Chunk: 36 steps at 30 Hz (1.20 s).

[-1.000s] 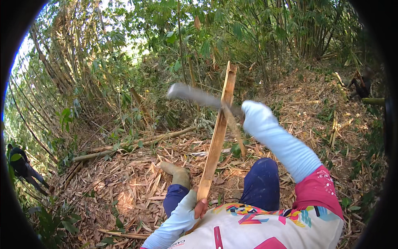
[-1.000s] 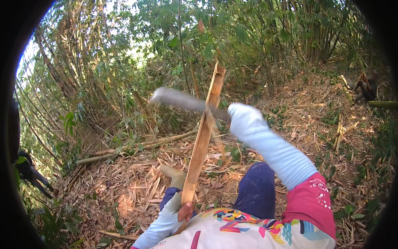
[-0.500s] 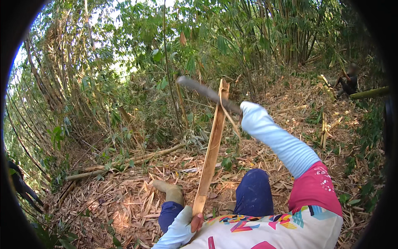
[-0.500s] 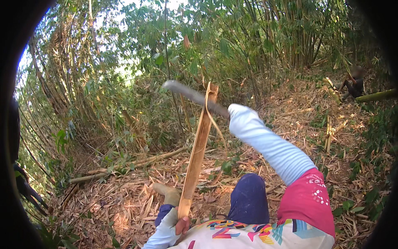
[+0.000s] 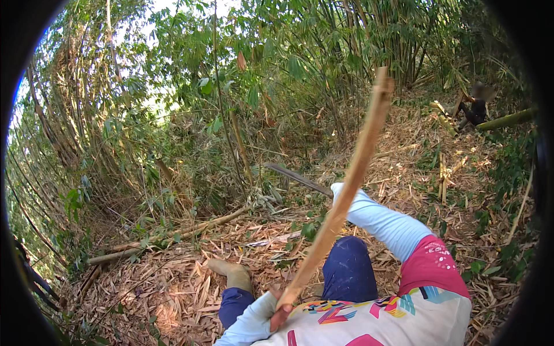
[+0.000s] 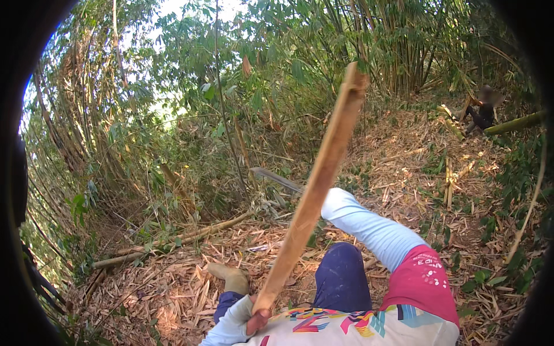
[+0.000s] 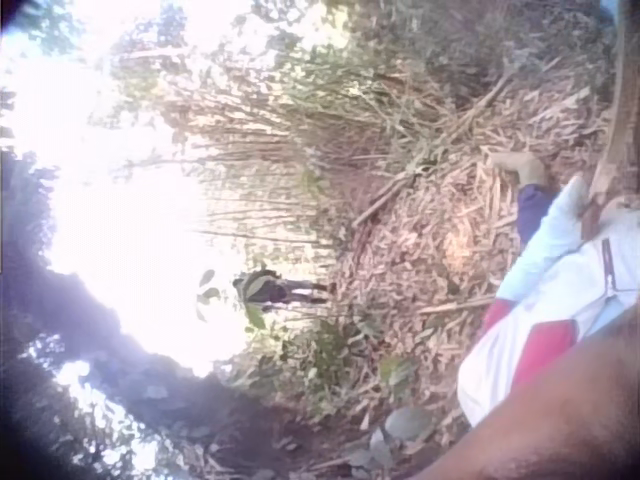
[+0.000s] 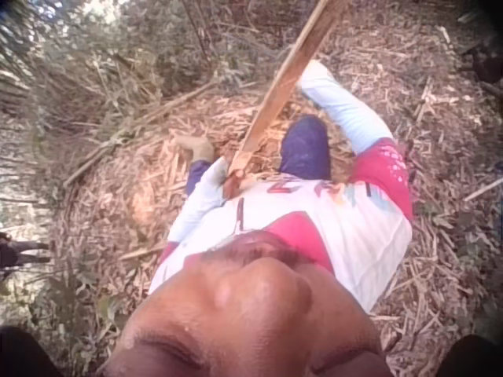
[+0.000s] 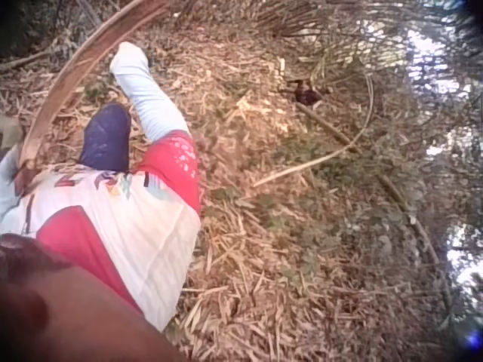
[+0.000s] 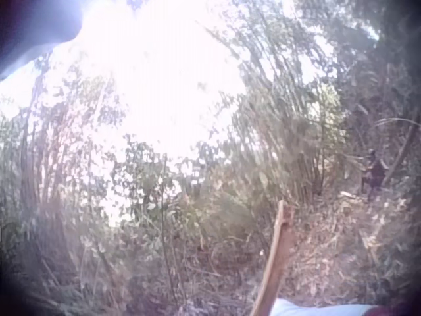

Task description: The person sits on the forest floor and uses a machete to split a long bamboo stalk lengthwise. They hold the bamboo with one hand and repeatedly strike it with the machete to create a long, thin sliver.

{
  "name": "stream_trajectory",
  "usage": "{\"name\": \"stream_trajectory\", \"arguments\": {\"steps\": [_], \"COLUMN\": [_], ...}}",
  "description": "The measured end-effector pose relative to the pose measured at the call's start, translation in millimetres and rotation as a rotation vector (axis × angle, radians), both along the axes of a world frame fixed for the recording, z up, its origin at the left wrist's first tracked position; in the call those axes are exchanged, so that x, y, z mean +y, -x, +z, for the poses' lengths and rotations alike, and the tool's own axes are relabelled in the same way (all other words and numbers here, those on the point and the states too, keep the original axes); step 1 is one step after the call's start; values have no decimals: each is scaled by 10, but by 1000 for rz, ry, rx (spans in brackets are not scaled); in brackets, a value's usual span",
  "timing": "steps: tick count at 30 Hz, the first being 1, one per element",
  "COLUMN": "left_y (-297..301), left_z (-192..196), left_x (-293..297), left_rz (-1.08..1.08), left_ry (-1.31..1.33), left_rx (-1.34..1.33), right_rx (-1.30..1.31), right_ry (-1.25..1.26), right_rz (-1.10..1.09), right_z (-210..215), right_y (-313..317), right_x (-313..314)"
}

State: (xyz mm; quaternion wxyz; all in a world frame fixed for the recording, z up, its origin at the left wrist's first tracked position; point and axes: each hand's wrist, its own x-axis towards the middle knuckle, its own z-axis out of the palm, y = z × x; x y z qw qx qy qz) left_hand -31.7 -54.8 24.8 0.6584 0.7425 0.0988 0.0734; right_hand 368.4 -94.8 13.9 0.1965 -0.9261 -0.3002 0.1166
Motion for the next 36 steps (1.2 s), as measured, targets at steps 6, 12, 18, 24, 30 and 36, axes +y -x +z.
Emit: {"name": "stream_trajectory", "arguments": {"steps": [6, 12, 18, 24, 30, 36], "left_y": [82, 19, 18, 25, 78, 22], "left_z": [6, -51, -103, -104, -76, -72], "left_x": [218, 276, 250, 270, 294, 379], "left_rz": [197, 182, 185, 142, 134, 171], "left_ry": [379, 469, 468, 469, 418, 376], "left_rx": [81, 37, 25, 22, -8, -12], "right_rx": [31, 103, 130, 178, 283, 247], "right_ry": [-4, -61, -182, -284, -501, -426], "right_rz": [-131, -324, -308, -209, -195, -107], "right_z": [-530, -836, -948, -1116, -1014, -607], "right_y": [-52, -192, -220, -281, -131, 164], "right_x": [-675, -1070, -1149, -1077, -880, -906]}}
